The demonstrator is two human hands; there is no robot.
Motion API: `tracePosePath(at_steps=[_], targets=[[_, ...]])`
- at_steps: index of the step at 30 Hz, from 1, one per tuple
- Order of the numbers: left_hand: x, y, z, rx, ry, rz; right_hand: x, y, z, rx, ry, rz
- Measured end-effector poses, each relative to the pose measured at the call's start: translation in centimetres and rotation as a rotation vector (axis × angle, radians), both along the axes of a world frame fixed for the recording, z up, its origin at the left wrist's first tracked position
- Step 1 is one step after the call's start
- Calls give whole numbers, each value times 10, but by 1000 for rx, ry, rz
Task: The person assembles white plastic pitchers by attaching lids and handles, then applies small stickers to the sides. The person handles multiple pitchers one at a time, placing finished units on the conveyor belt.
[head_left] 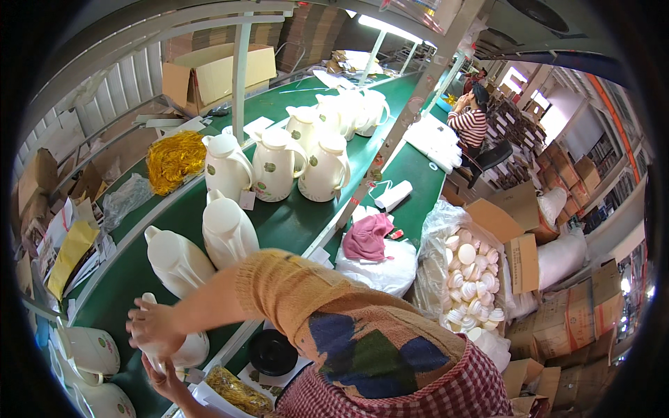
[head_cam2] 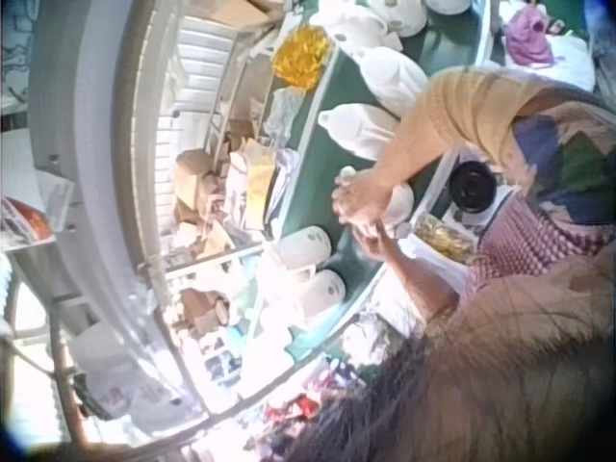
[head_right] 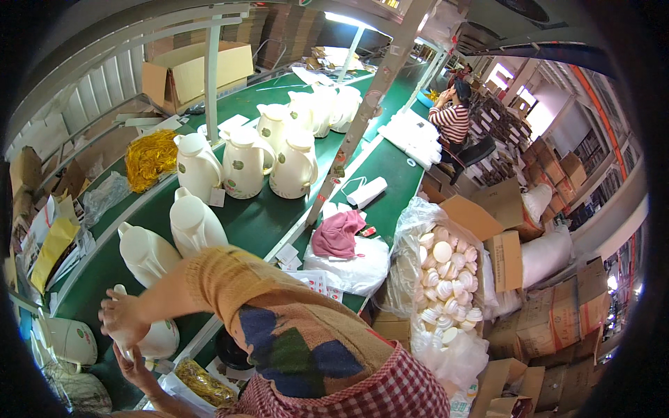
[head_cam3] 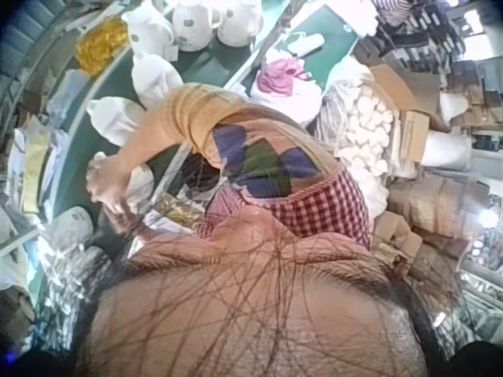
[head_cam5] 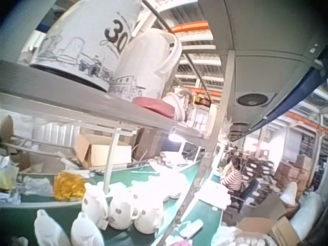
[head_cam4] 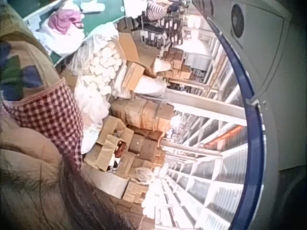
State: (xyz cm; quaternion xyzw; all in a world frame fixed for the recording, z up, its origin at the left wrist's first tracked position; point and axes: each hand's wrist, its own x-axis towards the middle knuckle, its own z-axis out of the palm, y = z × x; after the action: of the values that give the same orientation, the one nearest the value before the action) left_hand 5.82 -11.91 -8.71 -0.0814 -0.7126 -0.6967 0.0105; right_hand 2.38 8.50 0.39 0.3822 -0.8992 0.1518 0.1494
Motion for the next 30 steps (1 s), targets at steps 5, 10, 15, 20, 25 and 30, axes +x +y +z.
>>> tracePosePath(at_steps=[5, 10, 15, 20, 25, 30], targets=[[-18, -5, 8, 30, -50, -137, -14, 26, -4, 14, -85, 235], [2, 5, -24, 173, -36, 103, 12, -21, -22, -155, -44, -265], [5, 0, -19, 132, 14, -87, 2, 14, 2, 64, 59, 184], [-10, -19, 11, 30, -57, -83, -20, 1, 23, -77, -35, 409], [31, 16, 11, -70, -56, 112, 15, -1, 2, -301, -59, 64], [66, 62, 9, 126, 80, 348, 47, -20, 0, -151, 43, -267]])
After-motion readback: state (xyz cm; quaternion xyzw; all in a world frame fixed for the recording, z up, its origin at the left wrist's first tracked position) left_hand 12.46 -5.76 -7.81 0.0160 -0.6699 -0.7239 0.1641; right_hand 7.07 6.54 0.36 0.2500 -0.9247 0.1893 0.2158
